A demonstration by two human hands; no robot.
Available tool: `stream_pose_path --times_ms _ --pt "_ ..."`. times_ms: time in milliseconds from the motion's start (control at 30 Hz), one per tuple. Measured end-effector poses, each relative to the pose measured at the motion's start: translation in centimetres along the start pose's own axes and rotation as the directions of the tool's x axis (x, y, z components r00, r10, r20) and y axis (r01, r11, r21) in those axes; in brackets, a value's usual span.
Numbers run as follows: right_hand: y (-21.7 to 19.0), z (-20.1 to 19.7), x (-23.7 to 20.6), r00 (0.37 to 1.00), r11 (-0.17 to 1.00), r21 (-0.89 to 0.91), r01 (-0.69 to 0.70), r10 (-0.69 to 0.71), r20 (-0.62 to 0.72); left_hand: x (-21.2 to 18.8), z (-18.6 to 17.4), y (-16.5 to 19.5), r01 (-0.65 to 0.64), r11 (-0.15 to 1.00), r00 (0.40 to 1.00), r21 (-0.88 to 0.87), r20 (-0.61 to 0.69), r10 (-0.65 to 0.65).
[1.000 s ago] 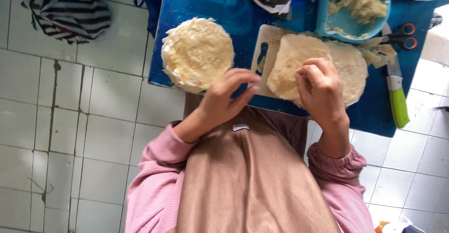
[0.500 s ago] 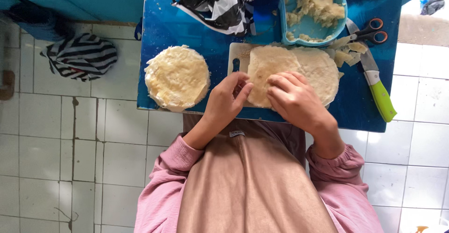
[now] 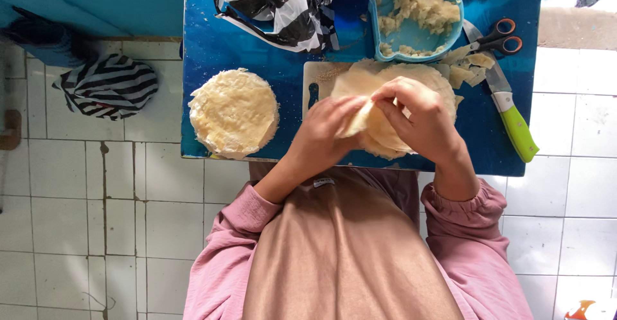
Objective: The person sits at a small blue table and peels thin layers apart from round stacked pastry sheets by hand, one disc at a time. They separate each sheet into individual layers, place the peeled sheets on the cutting board, and drop torn scraps into a blue container beside the stack.
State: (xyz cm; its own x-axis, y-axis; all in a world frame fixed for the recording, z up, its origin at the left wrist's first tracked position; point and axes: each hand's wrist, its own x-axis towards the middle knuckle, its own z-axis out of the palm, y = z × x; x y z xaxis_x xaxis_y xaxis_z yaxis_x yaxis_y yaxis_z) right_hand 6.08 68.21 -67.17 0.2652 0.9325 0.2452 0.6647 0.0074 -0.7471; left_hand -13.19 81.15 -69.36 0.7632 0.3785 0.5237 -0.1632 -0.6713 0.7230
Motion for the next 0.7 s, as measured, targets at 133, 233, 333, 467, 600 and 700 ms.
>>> stream_pose_path --times_ms 133,233,333,467,600,700 --pt "-1.1 1.1 -0.3 0.971 0.867 0.438 -0.237 0.232 0.067 -0.8 -0.9 -0.4 0.312 0.853 0.930 -0.418 -0.049 -0.364" --pt "-1.4 2.5 -0.5 0.968 0.742 0.622 -0.250 0.213 0.135 -1.0 -1.5 -0.5 0.381 0.837 0.888 -0.393 -0.094 -0.449" --pt "-1.2 3.6 -0.9 0.952 0.691 0.664 -0.287 0.281 0.119 -0.6 -2.2 -0.2 0.401 0.869 0.891 -0.290 -0.098 -0.444" --pt "-0.7 4.0 -1.3 0.916 0.529 0.778 -0.339 0.374 0.145 0.5 -2.9 0.1 0.297 0.890 0.937 -0.345 -0.075 -0.342" --pt "-0.8 4.1 -1.3 0.933 0.497 0.839 -0.221 0.359 0.033 0.7 -1.4 0.1 0.146 0.988 0.913 0.059 -0.391 -0.112" --pt "-1.3 5.1 -1.0 0.958 0.573 0.805 -0.157 0.286 -0.016 -0.5 -0.1 -0.1 0.285 0.913 0.886 -0.292 -0.282 -0.367"
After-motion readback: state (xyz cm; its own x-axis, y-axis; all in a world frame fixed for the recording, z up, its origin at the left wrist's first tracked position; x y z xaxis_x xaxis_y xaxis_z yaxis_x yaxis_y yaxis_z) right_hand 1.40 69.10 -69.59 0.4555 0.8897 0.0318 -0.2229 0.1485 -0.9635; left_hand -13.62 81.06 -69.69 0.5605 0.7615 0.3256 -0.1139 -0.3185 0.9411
